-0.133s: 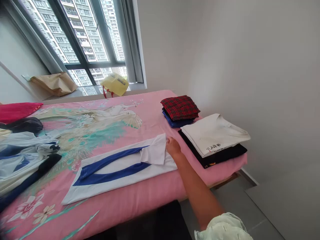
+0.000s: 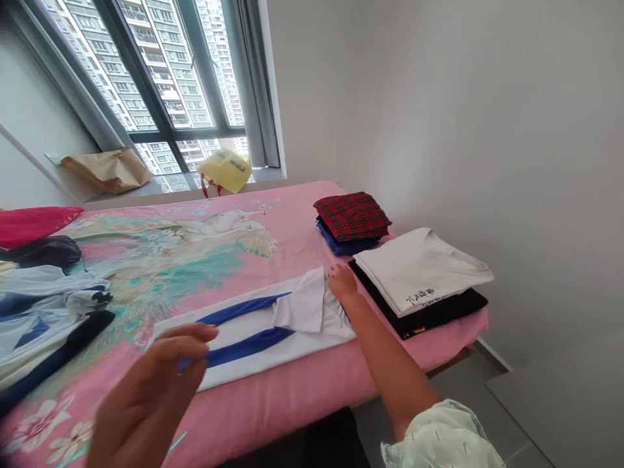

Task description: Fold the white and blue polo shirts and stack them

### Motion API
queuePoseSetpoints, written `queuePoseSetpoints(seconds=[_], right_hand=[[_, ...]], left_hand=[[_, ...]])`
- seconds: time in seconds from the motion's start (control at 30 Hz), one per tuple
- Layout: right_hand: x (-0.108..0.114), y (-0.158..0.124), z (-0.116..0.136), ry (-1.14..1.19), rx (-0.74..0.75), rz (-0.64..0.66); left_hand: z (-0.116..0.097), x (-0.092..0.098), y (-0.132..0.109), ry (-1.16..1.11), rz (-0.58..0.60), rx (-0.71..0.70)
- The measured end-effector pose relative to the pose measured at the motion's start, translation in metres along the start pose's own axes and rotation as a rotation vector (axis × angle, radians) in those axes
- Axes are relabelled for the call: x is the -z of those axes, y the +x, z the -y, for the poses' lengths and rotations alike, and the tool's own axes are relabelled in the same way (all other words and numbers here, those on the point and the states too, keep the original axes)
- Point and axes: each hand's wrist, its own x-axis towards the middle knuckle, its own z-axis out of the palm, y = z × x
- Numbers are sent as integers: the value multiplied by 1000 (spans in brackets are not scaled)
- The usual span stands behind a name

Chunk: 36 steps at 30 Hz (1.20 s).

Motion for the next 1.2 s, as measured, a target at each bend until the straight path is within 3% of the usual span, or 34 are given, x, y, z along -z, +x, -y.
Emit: queuePoseSetpoints(seconds=[0.1, 0.27, 0.37, 0.47, 0.6, 0.77, 0.83, 0.93, 1.07, 1.2], right_hand=[[-6, 18, -13, -3, 45, 31], [-24, 35, -22, 17, 87, 61], [-28, 31, -20, 35, 127, 10], [-23, 7, -20, 63, 213, -46], [-12, -40, -28, 130, 460, -66], [-12, -74, -33, -19, 702, 217], [-17, -69, -26, -89, 726, 315], [-28, -45, -9, -120, 761, 342], [-43, -4, 11, -197, 854, 331], [-50, 12, 15, -324, 710, 284]], left_hand=[[40, -41, 30, 169, 290, -58], [83, -127, 38, 408, 667, -226], [96, -172, 42, 560, 776, -312], [120, -197, 46, 643, 793, -316], [150, -203, 46, 523, 712, -334], [162, -197, 49, 148, 578, -140], [164, -194, 50, 4, 533, -53], [167, -189, 49, -125, 503, -47], [171, -184, 46, -154, 486, -171], [173, -184, 43, -14, 515, -316]])
